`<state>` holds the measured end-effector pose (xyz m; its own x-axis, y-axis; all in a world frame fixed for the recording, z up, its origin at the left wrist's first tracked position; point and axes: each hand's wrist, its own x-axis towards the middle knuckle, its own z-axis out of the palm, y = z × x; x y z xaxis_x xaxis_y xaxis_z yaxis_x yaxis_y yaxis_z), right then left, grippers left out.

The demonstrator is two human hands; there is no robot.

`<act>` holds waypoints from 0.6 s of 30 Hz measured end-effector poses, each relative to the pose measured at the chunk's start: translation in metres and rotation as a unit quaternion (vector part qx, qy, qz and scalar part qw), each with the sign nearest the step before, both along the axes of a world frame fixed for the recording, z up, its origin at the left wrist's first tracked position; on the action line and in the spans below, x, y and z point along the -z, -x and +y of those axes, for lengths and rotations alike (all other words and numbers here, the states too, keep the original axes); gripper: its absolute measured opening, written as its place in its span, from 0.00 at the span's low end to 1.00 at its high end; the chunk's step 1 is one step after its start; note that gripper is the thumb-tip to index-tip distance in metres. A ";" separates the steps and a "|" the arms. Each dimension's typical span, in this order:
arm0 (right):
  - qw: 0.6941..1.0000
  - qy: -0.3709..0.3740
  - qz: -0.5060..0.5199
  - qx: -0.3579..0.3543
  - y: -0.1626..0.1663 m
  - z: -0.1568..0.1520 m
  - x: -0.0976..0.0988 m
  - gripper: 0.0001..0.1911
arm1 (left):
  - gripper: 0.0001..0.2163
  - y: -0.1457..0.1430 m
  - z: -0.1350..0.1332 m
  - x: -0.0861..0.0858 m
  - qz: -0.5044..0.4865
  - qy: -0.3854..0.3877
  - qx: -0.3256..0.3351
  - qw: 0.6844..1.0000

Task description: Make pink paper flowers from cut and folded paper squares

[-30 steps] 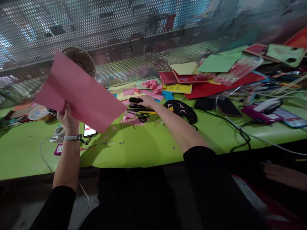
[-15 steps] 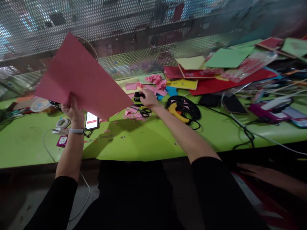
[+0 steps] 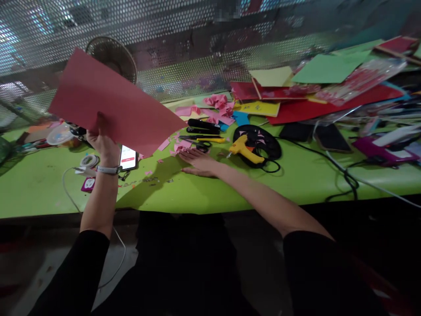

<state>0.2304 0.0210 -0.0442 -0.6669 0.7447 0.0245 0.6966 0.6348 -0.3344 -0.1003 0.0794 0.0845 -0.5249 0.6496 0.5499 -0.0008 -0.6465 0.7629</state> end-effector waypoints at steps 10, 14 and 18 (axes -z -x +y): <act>0.973 -0.061 0.194 0.106 -0.018 0.010 -0.007 0.24 | 0.27 -0.041 -0.021 -0.012 0.081 -0.045 0.015 0.996; 0.917 -0.126 0.334 0.177 -0.031 -0.004 -0.019 0.34 | 0.24 -0.058 -0.043 0.008 0.100 -0.040 -0.011 0.994; 0.886 -0.165 0.396 0.177 -0.048 -0.017 -0.024 0.48 | 0.15 -0.051 -0.079 0.031 0.258 -0.026 0.193 0.946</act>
<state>0.2789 0.0041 -0.0197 -0.0705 0.7688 0.6356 0.5012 0.5782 -0.6438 -0.0489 0.0008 0.0530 0.0931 0.7030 0.7050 0.1189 -0.7109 0.6932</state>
